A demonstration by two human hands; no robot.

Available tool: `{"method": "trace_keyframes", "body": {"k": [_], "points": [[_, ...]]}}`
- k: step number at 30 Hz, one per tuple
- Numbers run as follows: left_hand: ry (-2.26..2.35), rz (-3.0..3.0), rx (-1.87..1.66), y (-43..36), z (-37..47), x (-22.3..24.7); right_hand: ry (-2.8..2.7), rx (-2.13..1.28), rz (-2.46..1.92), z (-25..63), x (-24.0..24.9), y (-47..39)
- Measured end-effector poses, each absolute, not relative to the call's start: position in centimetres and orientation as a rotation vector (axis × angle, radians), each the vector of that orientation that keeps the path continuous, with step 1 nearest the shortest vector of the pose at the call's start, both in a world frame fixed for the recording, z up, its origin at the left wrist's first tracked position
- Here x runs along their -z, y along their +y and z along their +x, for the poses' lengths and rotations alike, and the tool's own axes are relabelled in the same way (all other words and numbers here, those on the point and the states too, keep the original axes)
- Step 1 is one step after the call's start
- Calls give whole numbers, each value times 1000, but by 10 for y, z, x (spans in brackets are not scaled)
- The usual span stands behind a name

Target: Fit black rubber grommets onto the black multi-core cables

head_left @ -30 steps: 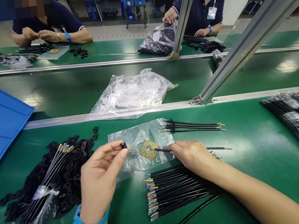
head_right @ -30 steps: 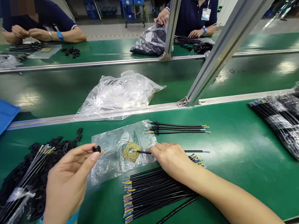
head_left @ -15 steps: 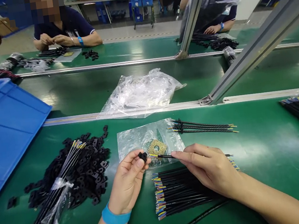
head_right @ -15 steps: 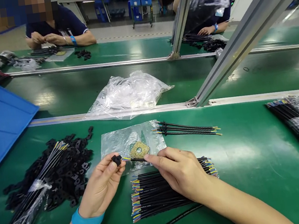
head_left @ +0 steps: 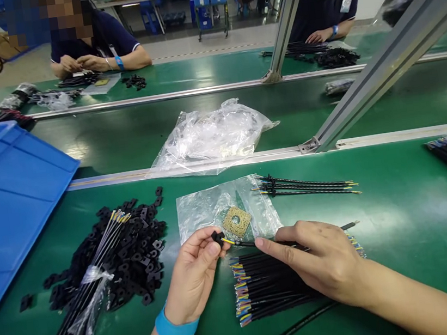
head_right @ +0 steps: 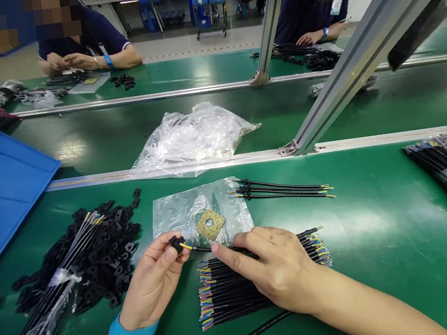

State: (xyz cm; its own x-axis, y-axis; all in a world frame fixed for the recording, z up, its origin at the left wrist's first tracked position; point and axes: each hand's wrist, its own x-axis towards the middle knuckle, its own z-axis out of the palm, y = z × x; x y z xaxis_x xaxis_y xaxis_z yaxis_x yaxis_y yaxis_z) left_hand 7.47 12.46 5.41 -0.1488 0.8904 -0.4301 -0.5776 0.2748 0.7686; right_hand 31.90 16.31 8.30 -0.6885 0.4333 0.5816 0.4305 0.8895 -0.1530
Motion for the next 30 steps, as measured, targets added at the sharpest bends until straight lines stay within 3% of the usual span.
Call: {"method": "trace_keyframes", "body": {"k": [9,22,30], "points": [[1274,1046,-1226,124,58,-41,-2365,-195,-727,323,-85,163],[1198,1109,-1198,116,82,-45,-2376,-79,-563,310,-76,154],[1196,1666,-1324,115,79,-54,-2320,-439,-662,303,-68,152]]}}
